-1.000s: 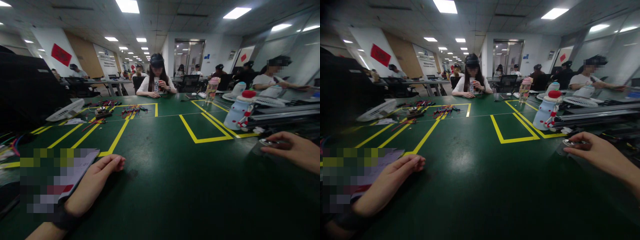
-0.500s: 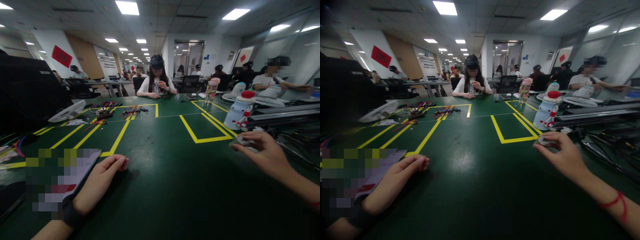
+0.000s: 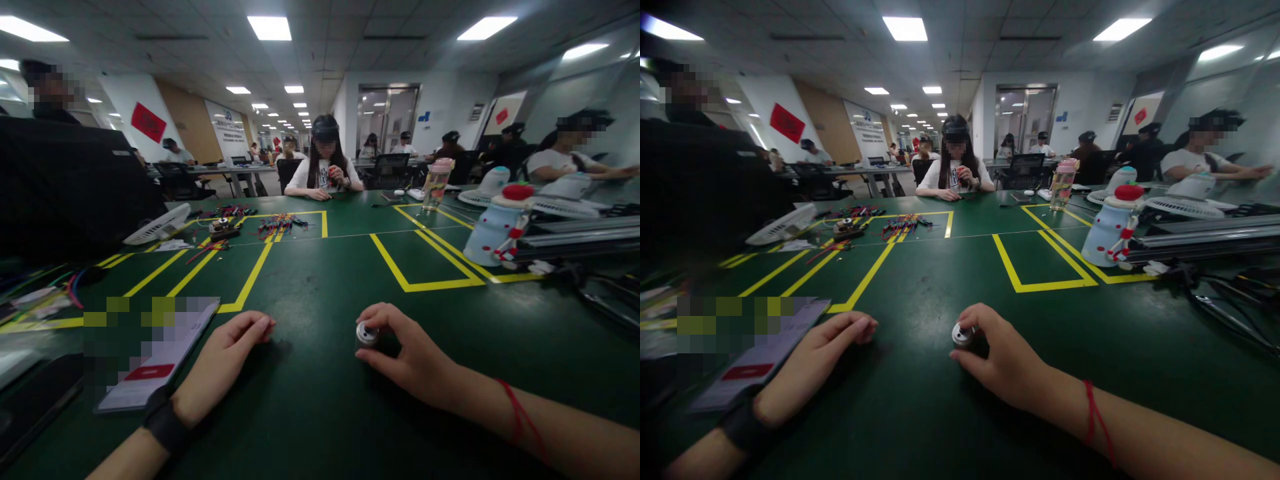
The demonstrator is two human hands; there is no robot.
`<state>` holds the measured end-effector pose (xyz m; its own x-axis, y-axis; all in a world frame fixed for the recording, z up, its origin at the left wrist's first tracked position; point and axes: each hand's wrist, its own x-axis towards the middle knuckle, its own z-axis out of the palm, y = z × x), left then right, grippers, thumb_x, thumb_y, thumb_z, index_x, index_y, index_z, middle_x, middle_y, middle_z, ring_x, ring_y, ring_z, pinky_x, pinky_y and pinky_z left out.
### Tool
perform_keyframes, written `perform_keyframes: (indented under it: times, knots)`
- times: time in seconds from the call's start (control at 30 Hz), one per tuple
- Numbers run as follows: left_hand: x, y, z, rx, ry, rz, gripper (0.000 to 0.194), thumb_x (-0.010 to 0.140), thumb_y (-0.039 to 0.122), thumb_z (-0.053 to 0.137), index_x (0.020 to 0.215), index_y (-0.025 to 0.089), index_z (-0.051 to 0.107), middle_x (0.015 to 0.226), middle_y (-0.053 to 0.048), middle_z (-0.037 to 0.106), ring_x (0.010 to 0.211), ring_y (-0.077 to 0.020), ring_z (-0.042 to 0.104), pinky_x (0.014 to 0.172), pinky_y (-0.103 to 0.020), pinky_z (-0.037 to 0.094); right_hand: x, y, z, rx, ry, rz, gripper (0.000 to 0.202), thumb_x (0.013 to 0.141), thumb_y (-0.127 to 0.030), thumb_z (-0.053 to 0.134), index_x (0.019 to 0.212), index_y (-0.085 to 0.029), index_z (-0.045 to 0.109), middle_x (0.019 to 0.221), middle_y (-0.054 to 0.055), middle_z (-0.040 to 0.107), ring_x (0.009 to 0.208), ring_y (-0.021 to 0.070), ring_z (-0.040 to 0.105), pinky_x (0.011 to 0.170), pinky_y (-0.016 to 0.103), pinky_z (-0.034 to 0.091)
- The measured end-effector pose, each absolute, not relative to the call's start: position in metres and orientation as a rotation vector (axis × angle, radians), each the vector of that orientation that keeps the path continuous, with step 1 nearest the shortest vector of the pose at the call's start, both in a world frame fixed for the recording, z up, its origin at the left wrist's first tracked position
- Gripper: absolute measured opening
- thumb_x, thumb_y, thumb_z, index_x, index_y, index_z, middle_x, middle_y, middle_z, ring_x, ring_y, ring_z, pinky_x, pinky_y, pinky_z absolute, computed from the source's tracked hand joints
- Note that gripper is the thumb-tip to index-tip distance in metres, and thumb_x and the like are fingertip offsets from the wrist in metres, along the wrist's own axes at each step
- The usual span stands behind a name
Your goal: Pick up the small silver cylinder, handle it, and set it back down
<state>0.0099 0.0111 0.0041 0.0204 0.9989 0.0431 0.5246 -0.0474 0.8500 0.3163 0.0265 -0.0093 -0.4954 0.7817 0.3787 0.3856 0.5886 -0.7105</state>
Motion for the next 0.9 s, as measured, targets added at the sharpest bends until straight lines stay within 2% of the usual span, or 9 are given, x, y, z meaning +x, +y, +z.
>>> perform_keyframes:
  times: [0.27, 0.43, 0.57, 0.73, 0.9]
  knots:
    - [0.022, 0.005, 0.010, 1.887, 1.609, 0.800, 0.026, 0.092, 0.043, 0.048, 0.101, 0.025, 0.064, 0.100, -0.002, 0.066, 0.095, -0.0222, 0.061, 0.085, -0.036, 0.046, 0.320, 0.024, -0.009, -0.939, -2.142, 0.765, 0.037, 0.079, -0.026, 0.064, 0.111, -0.022, 0.045, 0.115, 0.004, 0.052, 0.103, 0.0121, 0.053, 0.092, 0.031, 0.047]
    - [0.054, 0.004, 0.027, 2.086, 1.479, 0.760, 0.026, 0.092, 0.036, 0.049, 0.114, 0.026, 0.060, 0.108, -0.003, 0.064, 0.093, -0.0199, 0.060, 0.084, -0.036, 0.049, 0.318, 0.026, -0.009, -0.941, -2.147, 0.804, 0.039, 0.079, -0.026, 0.065, 0.113, -0.021, 0.047, 0.115, 0.006, 0.053, 0.102, 0.0133, 0.055, 0.091, 0.032, 0.048]
    - [0.096, 0.012, 0.048, 2.241, 1.229, 0.742, 0.021, 0.091, 0.030, 0.053, 0.107, 0.025, 0.065, 0.103, -0.003, 0.066, 0.093, -0.0190, 0.061, 0.085, -0.034, 0.048, 0.317, 0.026, -0.010, -0.983, -2.080, 0.935, 0.045, 0.077, -0.029, 0.068, 0.114, -0.020, 0.044, 0.112, 0.006, 0.055, 0.101, 0.0137, 0.056, 0.090, 0.032, 0.049]
    - [0.125, 0.022, 0.049, 2.250, 1.162, 0.796, 0.013, 0.088, 0.025, 0.057, 0.086, 0.023, 0.071, 0.090, -0.003, 0.068, 0.086, -0.0193, 0.062, 0.079, -0.034, 0.048, 0.316, 0.027, -0.014, -0.958, -1.978, 1.056, 0.052, 0.074, -0.030, 0.071, 0.113, -0.019, 0.039, 0.107, 0.005, 0.057, 0.096, 0.0131, 0.059, 0.085, 0.031, 0.051]
    - [0.124, 0.020, 0.042, 2.204, 1.118, 0.825, 0.015, 0.088, 0.020, 0.058, 0.088, 0.024, 0.071, 0.093, -0.001, 0.068, 0.087, -0.0170, 0.062, 0.081, -0.031, 0.048, 0.315, 0.028, -0.013, -0.939, -2.000, 1.029, 0.050, 0.074, -0.030, 0.071, 0.112, -0.019, 0.041, 0.105, 0.004, 0.057, 0.094, 0.0116, 0.058, 0.082, 0.028, 0.051]
